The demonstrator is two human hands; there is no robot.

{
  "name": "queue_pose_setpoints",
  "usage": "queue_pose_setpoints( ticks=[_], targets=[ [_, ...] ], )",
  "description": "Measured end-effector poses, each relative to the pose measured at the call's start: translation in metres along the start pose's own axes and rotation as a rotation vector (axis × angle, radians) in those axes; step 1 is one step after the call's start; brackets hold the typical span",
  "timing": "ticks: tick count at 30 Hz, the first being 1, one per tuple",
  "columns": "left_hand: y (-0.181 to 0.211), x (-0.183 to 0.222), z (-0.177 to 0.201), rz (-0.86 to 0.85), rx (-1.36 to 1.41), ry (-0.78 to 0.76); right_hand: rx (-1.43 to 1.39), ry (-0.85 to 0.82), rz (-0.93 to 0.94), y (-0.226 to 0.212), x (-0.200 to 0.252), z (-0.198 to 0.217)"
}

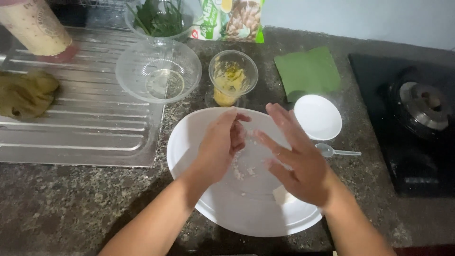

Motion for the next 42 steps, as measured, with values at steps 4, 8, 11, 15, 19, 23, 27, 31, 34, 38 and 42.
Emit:
queue_pose_setpoints(
  ticks=[4,8,11,15,19,23,27,31,34,38,42],
  targets=[
    [0.006,0.005,0.0,-0.077,-0.049,0.002,-0.059,0.096,0.005,-0.001,-0.002,0.003],
    [0.005,0.002,0.004,-0.171,-0.003,-0.007,-0.077,0.08,-0.053,-0.002,-0.003,-0.002],
    [0.003,0.005,0.0,-0.152,0.068,-0.055,-0.103,0.065,-0.084,-0.003,-0.006,-0.005],
    [-0.008,0.001,-0.004,-0.041,0.15,-0.235,-0.147,0.059,-0.16,-0.002,-0.006,-0.004],
    [-0.009,0.001,-0.001,-0.004,0.127,-0.174,-0.126,0.083,-0.132,-0.002,-0.008,-0.003],
    [-0.009,0.002,-0.003,-0.035,0.096,-0.213,-0.121,0.131,-0.118,-0.003,-0.009,-0.001],
    [-0.002,0.01,-0.005,0.051,0.043,-0.116,-0.12,0.128,-0.209,-0.001,-0.009,0.0],
    [0.005,0.018,-0.011,-0.031,0.033,-0.196,-0.108,0.124,-0.184,-0.002,-0.011,0.001],
    [0.01,0.027,-0.016,-0.003,0.038,-0.249,-0.112,0.14,-0.129,-0.004,-0.012,0.001],
    [0.016,0.034,-0.017,0.036,0.059,-0.206,-0.196,0.165,-0.127,-0.009,-0.016,0.0],
    [0.005,0.013,-0.007,-0.128,0.152,-0.27,-0.272,0.181,-0.148,-0.008,-0.016,0.002]
  ],
)
Point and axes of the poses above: each hand's wrist, its own x-axis away from the middle knuckle, its own z-axis out of the back of the hand, y = z × x, the point moved 4 cm from there along -x, towards the middle knuckle, and after that the axes turned 5 degrees about -z, right-handed, at the moved point
